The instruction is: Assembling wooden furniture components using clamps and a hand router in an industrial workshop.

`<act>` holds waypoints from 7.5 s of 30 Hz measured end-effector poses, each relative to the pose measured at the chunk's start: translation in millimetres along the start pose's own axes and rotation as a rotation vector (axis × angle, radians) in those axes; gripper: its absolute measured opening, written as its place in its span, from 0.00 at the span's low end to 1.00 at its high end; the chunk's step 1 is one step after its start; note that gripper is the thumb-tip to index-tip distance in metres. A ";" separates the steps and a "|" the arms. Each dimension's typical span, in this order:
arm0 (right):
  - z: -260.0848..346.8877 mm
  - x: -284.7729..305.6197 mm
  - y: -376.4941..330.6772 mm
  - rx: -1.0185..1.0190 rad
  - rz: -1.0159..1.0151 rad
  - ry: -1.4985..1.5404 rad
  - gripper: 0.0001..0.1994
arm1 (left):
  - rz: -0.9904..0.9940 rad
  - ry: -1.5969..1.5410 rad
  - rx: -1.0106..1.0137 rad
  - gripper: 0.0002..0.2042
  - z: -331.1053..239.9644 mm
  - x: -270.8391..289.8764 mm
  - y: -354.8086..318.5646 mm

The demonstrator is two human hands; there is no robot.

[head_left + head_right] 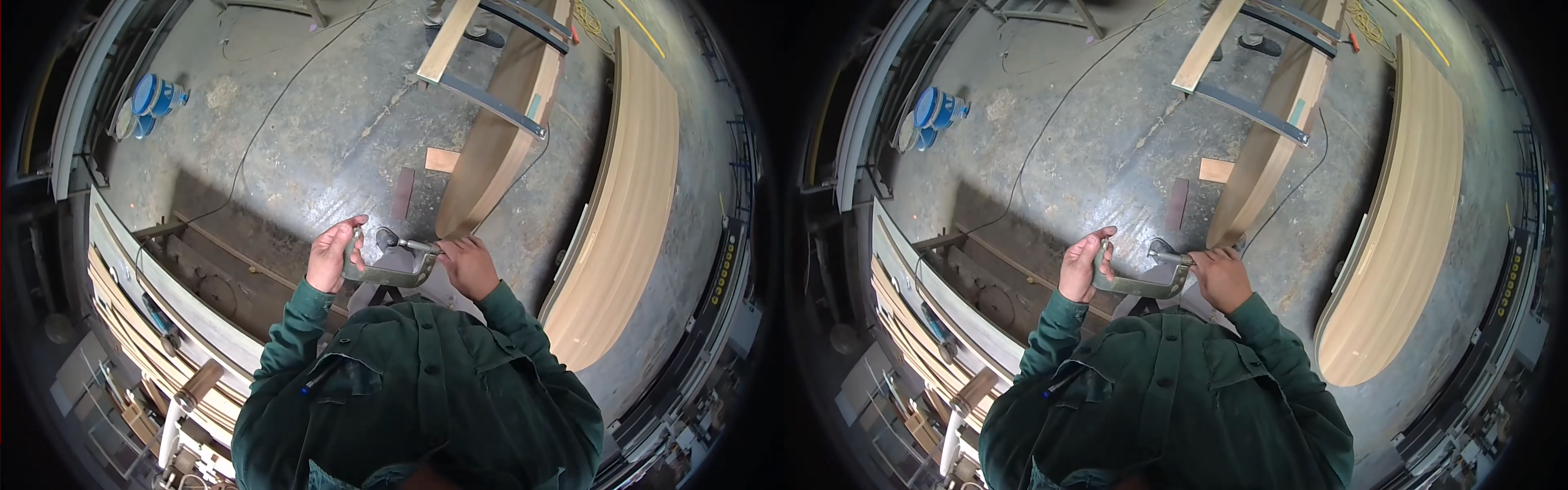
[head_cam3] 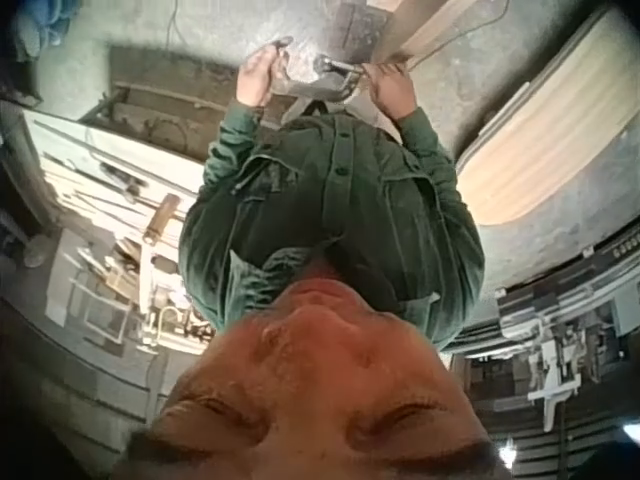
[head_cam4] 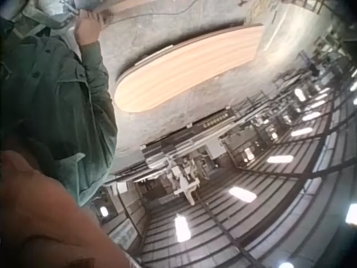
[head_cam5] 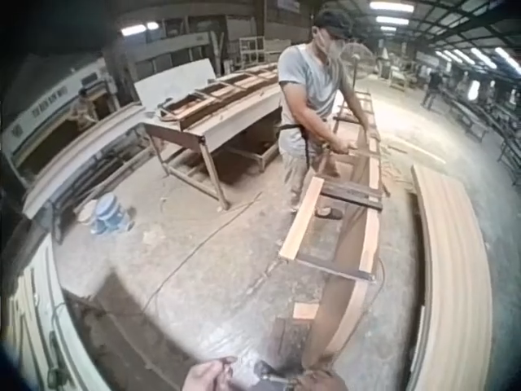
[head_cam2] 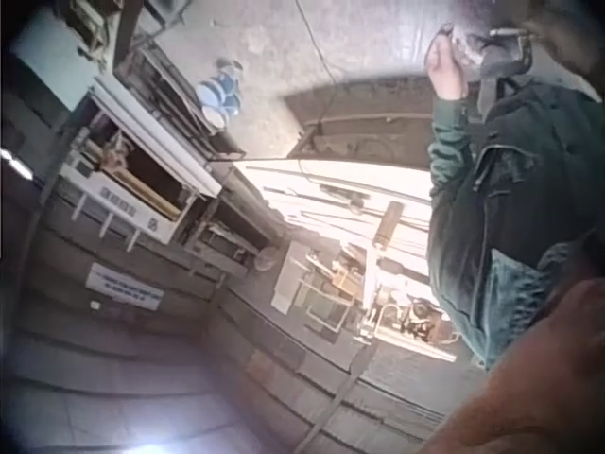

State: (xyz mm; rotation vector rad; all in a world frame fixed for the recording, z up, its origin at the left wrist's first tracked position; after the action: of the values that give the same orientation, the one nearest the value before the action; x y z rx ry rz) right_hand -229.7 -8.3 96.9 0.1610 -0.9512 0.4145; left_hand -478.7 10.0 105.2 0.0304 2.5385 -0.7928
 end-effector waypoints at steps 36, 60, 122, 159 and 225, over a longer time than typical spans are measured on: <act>-195.6 13.5 34.1 -0.639 -0.538 1.883 0.18 | 0.248 -0.276 0.256 0.15 84.3 -118.1 229.1; -224.3 31.8 65.1 -1.135 -0.307 1.414 0.18 | -0.059 -0.167 0.308 0.12 94.4 -137.7 294.0; -223.2 21.6 72.5 -0.873 -0.640 1.948 0.08 | 0.059 -0.185 0.127 0.10 88.1 -115.1 317.4; -277.2 -446.2 111.1 -0.780 0.425 0.200 0.30 | -0.625 0.541 0.282 0.15 352.4 137.8 96.8; -126.0 2.0 -115.2 -0.553 -0.468 1.692 0.15 | 0.246 0.077 0.239 0.21 80.6 -117.4 -13.3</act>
State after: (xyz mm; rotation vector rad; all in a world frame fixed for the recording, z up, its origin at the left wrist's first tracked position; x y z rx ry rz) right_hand -86.0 -73.1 31.4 -0.4390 0.6721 -0.2219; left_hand -341.7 -30.9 107.0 0.4496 2.4325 -1.0041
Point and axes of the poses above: each hand's wrist, its own y-axis towards the middle knuckle, its own x-axis out of the back of the hand, z = x × y, the point moved 3 cm from there along y, towards the middle knuckle, and after that the axes turned 2 degrees about -y, right-handed, at the moved point
